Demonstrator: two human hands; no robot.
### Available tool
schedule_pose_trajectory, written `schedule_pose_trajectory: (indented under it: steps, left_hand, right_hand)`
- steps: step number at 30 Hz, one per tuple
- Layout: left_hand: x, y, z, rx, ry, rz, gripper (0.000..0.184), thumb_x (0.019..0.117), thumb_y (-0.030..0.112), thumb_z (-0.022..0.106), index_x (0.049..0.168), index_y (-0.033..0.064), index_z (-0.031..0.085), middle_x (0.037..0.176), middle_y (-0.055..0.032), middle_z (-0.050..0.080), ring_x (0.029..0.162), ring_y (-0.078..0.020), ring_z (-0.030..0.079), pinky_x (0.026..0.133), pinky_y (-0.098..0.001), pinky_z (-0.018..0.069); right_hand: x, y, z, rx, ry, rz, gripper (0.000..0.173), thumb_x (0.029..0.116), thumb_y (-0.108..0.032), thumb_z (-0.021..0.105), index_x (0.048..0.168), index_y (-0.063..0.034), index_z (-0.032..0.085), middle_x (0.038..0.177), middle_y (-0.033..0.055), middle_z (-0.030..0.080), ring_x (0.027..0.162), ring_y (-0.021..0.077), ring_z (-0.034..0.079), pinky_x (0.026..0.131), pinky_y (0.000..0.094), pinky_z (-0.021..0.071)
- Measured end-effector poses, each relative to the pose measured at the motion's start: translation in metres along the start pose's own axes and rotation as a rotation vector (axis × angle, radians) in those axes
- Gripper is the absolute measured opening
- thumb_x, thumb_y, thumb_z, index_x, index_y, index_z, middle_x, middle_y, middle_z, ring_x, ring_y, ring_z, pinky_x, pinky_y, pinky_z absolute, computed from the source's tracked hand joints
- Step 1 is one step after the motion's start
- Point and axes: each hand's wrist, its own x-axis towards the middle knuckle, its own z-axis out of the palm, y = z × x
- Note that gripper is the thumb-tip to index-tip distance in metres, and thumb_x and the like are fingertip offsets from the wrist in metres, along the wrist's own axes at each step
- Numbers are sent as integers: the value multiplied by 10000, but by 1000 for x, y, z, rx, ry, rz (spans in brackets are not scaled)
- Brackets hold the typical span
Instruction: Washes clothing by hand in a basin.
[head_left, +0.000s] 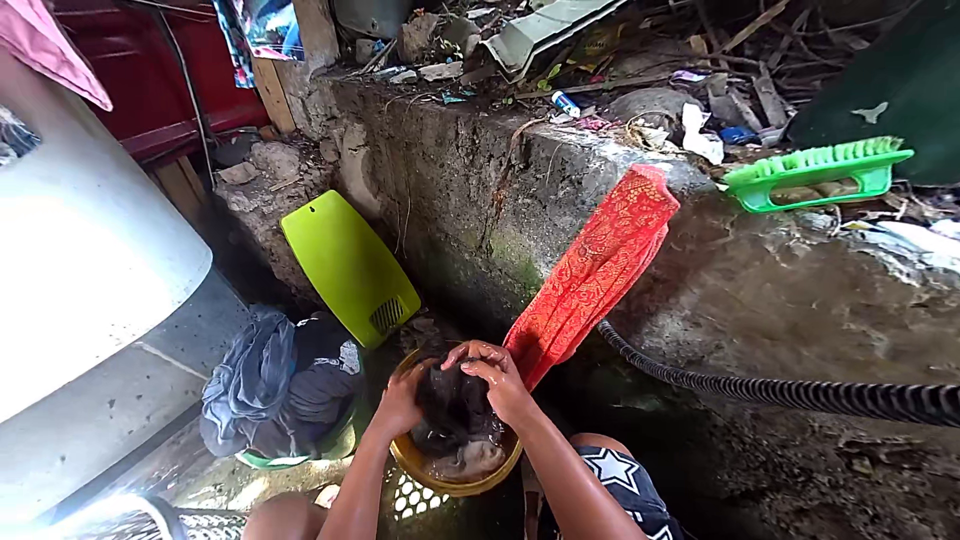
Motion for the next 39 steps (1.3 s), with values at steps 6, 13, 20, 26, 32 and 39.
schedule_pose_trajectory:
  steps: [6, 13, 20, 26, 32, 39]
  left_hand:
    - [-23, 20, -33, -473, 531, 392, 130, 796, -62, 706, 912, -18, 666, 908, -26, 691, 855, -65, 660, 808, -270, 573]
    - [-32, -4, -58, -527, 442, 354, 99, 798, 22, 574, 868, 53, 637, 834, 48, 637, 788, -36, 612, 723, -250, 527]
    - [-10, -4, 33, 436, -275, -193, 825, 871, 550, 764, 1585, 339, 408, 1700, -268, 104, 1536, -548, 129, 1194, -728, 152]
    - [13, -25, 88, 614, -426, -295, 976, 852, 684, 690, 1643, 400, 192, 1704, -258, -103, 1549, -546, 7, 1210, -707, 124]
    - [27, -38, 107, 601, -430, -386, 878, 916, 498, 702, 1636, 207, 292, 1693, -289, 81, 1554, -502, 112, 1234, -657, 148]
    - [8, -6, 67, 434, -374, -353, 437, 949, 239, 664, 1368, 120, 641, 1405, -195, 612, 1312, -409, 565, 1050, -653, 443]
  right_hand:
    - [8, -11, -20, -212, 181, -220, 192, 933, -25, 514, 881, -72, 693, 992, -40, 699, 997, 23, 634, 910, 230, 520]
    - [-1, -2, -20, -1090, -32, 28, 419, 1002, -342, 601, 987, 70, 676, 1028, 250, 686, 1042, 389, 667, 908, 539, 525]
    - [-36, 75, -12, -1287, -652, 1070, 566, 940, -252, 720, 1459, -89, 566, 1692, 252, 110, 1482, 538, 258, 1083, 712, 374]
    - [-39, 91, -9, -1359, -745, 1213, 497, 994, -158, 616, 1481, -98, 541, 1701, 220, 112, 1463, 495, 331, 1085, 663, 397]
    - [-48, 109, -8, -1422, -739, 1126, 501, 1022, -155, 564, 1518, -132, 499, 1707, 194, 129, 1513, 490, 241, 1103, 692, 372]
    - [-36, 80, 12, -1381, -730, 1049, 381, 960, -113, 650, 1307, 43, 629, 1505, 267, 484, 1384, 478, 460, 1052, 684, 421]
